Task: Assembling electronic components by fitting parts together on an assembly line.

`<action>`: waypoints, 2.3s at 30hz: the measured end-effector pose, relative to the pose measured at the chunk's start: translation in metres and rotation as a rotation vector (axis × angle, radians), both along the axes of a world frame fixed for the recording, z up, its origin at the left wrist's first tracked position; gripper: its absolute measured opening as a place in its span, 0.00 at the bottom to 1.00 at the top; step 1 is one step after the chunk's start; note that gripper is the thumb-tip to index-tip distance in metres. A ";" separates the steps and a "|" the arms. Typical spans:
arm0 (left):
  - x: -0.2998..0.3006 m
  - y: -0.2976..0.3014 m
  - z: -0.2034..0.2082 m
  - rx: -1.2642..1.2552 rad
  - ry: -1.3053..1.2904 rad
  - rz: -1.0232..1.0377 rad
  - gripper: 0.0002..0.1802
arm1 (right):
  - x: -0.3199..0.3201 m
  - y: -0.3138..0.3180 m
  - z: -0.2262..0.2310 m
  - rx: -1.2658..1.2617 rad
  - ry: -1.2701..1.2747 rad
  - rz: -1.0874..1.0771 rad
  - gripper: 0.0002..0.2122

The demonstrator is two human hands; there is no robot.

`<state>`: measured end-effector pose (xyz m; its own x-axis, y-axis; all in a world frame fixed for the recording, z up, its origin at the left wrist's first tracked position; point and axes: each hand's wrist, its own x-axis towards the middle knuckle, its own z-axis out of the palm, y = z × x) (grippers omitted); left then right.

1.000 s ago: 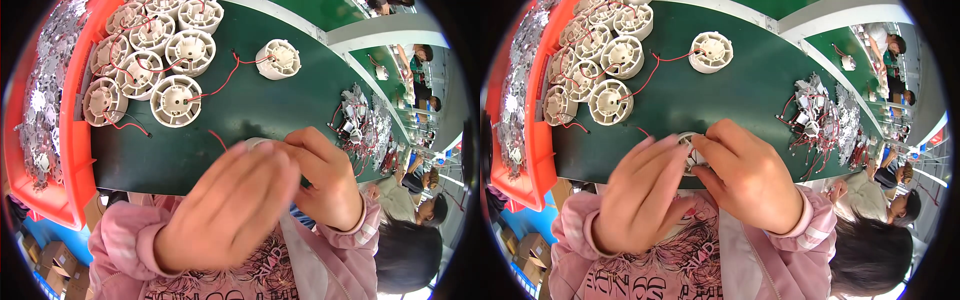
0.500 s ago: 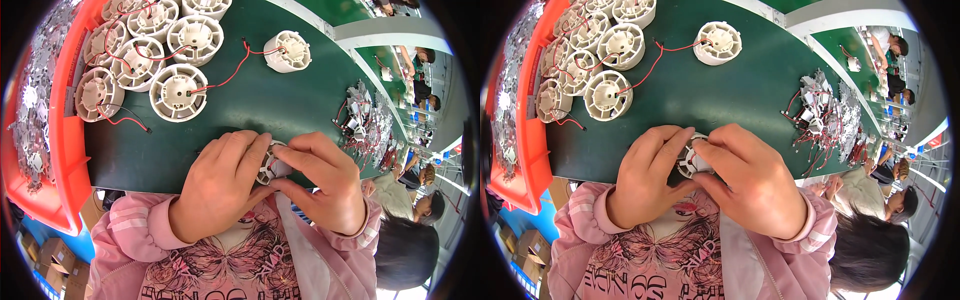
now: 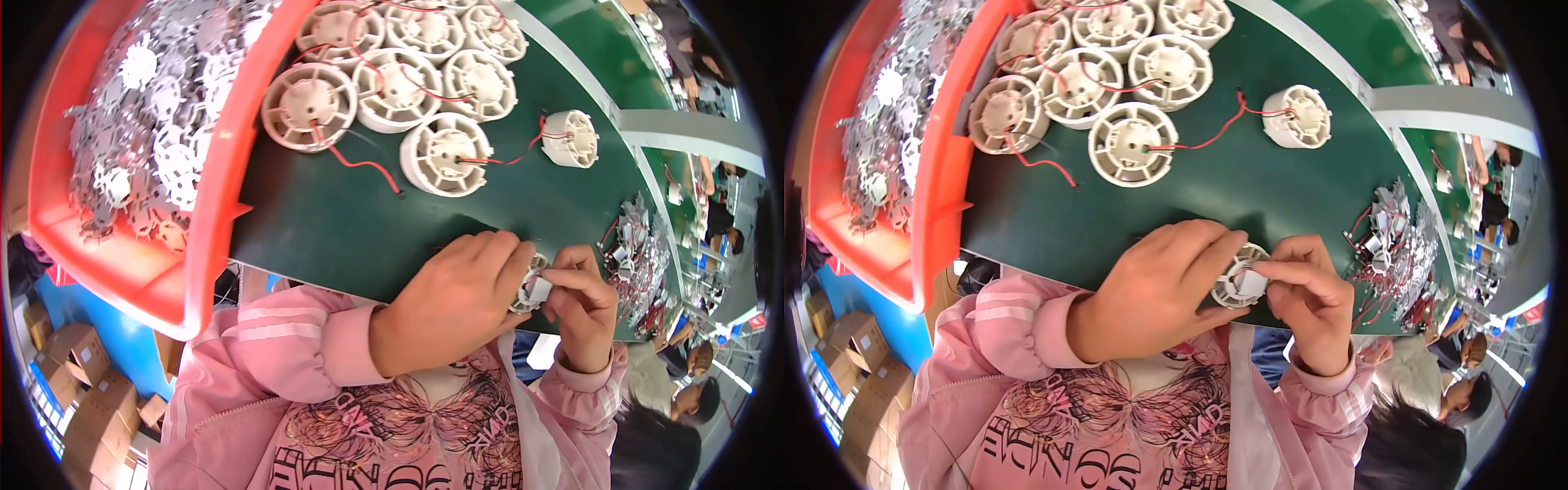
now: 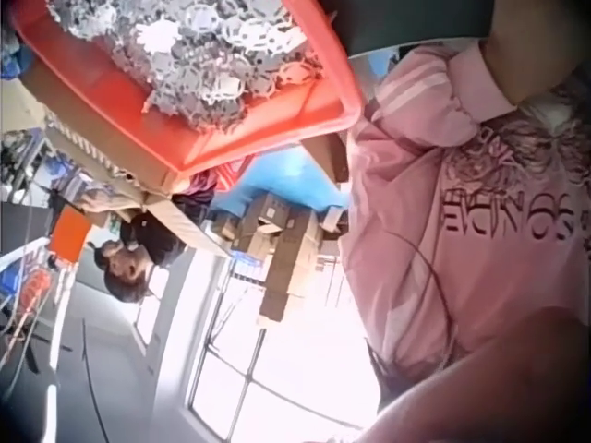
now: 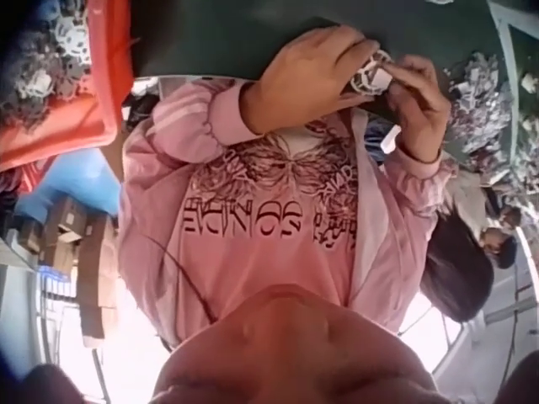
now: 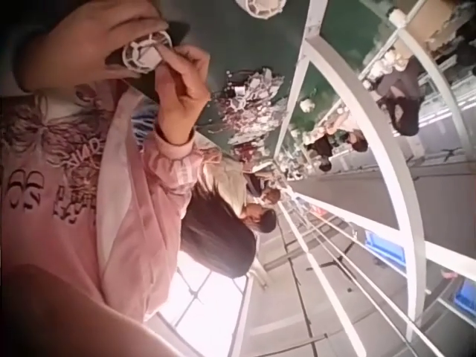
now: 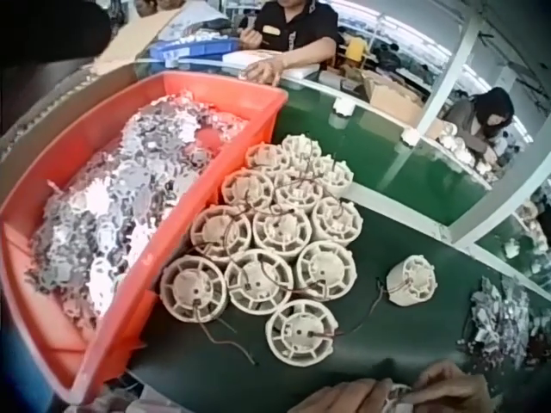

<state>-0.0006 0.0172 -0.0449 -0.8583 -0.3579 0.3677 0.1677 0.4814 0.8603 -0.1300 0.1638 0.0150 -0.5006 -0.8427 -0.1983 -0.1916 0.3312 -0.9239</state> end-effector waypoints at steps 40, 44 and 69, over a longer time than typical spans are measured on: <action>0.006 -0.007 0.001 0.044 -0.079 -0.062 0.34 | 0.006 -0.022 -0.009 0.048 -0.634 -0.304 0.19; -0.001 -0.011 -0.001 0.133 -0.041 -0.085 0.31 | 0.010 -0.023 -0.016 -0.023 -0.639 -0.316 0.20; 0.028 -0.027 0.063 1.321 -0.310 -0.679 0.22 | 0.032 0.020 0.054 -0.161 -0.025 0.098 0.29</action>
